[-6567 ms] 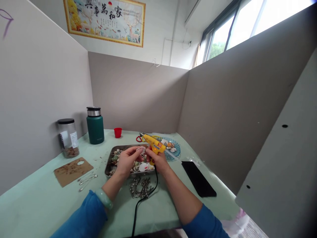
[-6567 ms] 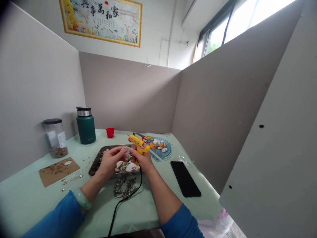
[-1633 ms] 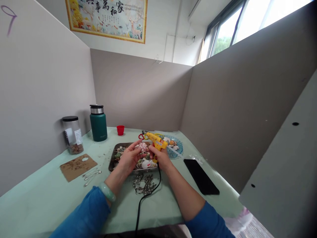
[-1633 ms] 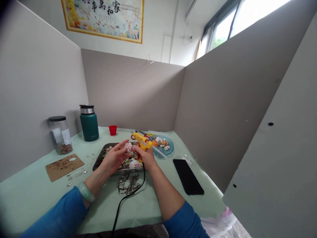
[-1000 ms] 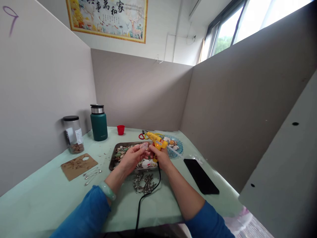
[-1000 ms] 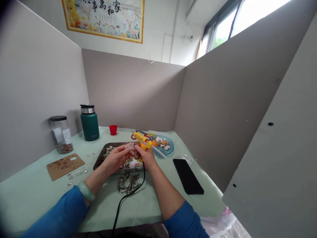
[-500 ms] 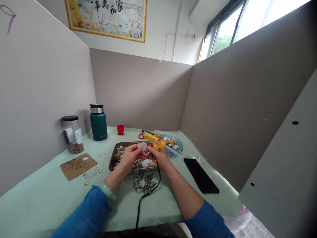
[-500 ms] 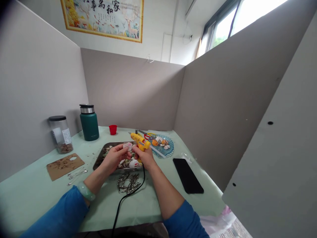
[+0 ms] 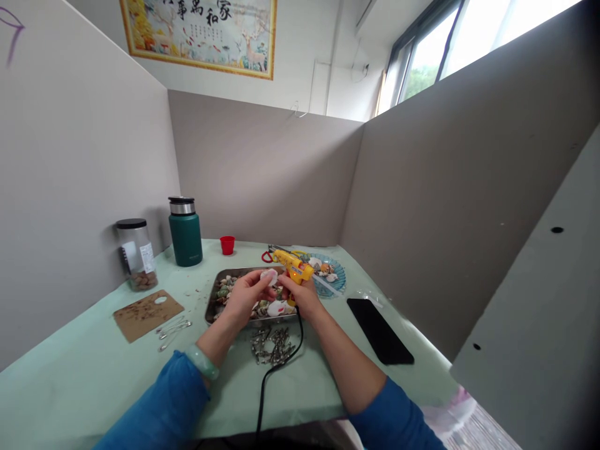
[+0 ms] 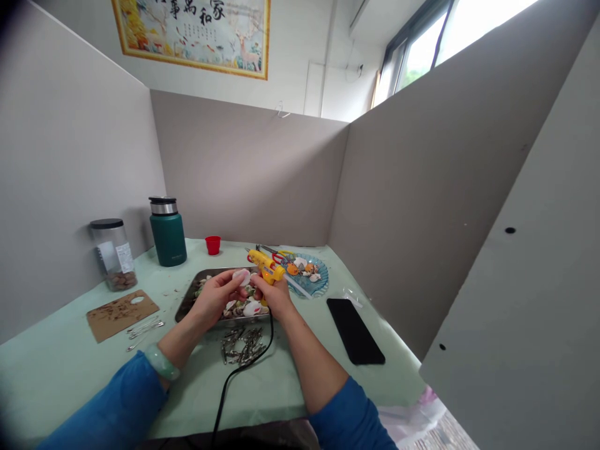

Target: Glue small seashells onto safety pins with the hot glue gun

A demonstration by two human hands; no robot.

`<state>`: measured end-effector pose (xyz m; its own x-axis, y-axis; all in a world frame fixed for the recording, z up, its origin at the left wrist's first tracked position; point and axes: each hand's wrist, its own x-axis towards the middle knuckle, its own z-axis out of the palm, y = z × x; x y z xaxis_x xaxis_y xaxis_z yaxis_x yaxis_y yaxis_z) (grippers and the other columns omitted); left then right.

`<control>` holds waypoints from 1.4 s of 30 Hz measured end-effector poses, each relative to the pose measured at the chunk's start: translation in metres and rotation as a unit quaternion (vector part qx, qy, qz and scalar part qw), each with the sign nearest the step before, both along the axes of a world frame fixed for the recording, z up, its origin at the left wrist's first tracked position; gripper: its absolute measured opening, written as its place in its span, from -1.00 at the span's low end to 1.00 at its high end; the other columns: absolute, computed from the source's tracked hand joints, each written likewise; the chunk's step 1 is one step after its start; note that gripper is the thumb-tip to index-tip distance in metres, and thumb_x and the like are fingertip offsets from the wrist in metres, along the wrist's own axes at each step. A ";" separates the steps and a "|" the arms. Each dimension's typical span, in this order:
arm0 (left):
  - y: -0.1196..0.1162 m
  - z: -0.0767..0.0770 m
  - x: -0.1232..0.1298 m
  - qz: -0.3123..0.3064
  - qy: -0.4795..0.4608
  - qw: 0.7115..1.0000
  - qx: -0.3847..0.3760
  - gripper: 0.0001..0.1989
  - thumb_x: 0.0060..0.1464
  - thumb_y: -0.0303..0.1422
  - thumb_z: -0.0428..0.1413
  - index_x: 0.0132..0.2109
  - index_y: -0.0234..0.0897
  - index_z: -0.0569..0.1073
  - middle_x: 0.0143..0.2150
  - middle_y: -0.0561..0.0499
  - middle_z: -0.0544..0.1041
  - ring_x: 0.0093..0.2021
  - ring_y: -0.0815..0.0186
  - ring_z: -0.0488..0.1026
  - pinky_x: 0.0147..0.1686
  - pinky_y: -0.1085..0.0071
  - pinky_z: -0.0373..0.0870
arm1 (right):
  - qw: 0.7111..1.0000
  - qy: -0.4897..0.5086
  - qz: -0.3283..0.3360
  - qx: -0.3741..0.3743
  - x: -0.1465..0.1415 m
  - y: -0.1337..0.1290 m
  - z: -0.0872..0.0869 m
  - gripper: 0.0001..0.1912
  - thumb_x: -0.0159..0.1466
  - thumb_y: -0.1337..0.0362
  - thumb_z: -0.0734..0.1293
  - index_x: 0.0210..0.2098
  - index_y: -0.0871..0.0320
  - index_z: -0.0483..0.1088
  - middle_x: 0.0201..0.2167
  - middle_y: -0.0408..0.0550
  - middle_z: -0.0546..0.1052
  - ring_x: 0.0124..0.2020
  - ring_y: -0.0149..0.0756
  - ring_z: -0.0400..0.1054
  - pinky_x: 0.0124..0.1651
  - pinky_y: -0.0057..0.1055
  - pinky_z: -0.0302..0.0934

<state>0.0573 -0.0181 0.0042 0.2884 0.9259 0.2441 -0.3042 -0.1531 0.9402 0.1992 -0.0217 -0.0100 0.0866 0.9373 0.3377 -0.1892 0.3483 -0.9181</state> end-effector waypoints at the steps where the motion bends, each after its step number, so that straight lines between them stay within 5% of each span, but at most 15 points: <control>1: 0.000 0.001 0.000 0.003 0.002 1.000 0.000 -0.64 -0.12 -0.19 0.24 -0.21 -0.37 0.49 -0.44 0.03 0.46 -0.52 0.43 0.39 -0.51 0.50 0.40 | 1.000 -0.002 0.001 -0.002 0.000 0.000 -0.001 -0.75 0.02 0.16 0.40 -0.48 0.18 0.31 -0.68 -0.26 0.35 -0.73 -0.52 0.15 -0.62 -0.52 0.05; 32: 0.003 0.003 -0.002 0.036 -0.065 0.997 -0.032 -0.62 -0.23 -0.20 0.30 -0.29 -0.40 0.51 -0.55 0.05 0.46 -0.57 0.45 0.36 -0.52 0.53 0.35 | 0.999 -0.038 0.011 0.028 0.001 -0.003 -0.001 -0.75 0.07 0.12 0.38 -0.48 0.19 0.33 -0.62 -0.22 0.39 -0.71 -0.54 0.16 -0.61 -0.53 0.06; 42: 0.015 0.005 -0.012 0.133 -0.086 0.987 -0.016 -0.56 -0.24 -0.17 0.29 -0.25 -0.41 0.50 -0.54 0.03 0.48 -0.54 0.40 0.41 -0.46 0.48 0.41 | 0.977 -0.199 0.026 0.074 0.010 -0.014 0.010 -0.71 0.16 0.06 0.31 -0.50 0.17 0.40 -0.73 -0.20 0.34 -0.68 -0.47 0.18 -0.58 -0.51 0.07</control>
<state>0.0453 -0.0031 0.0089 -0.0082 0.9711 0.2386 -0.4129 -0.2206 0.8837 0.2089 -0.0359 0.0003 -0.1261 0.8756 0.4664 0.1521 0.4816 -0.8631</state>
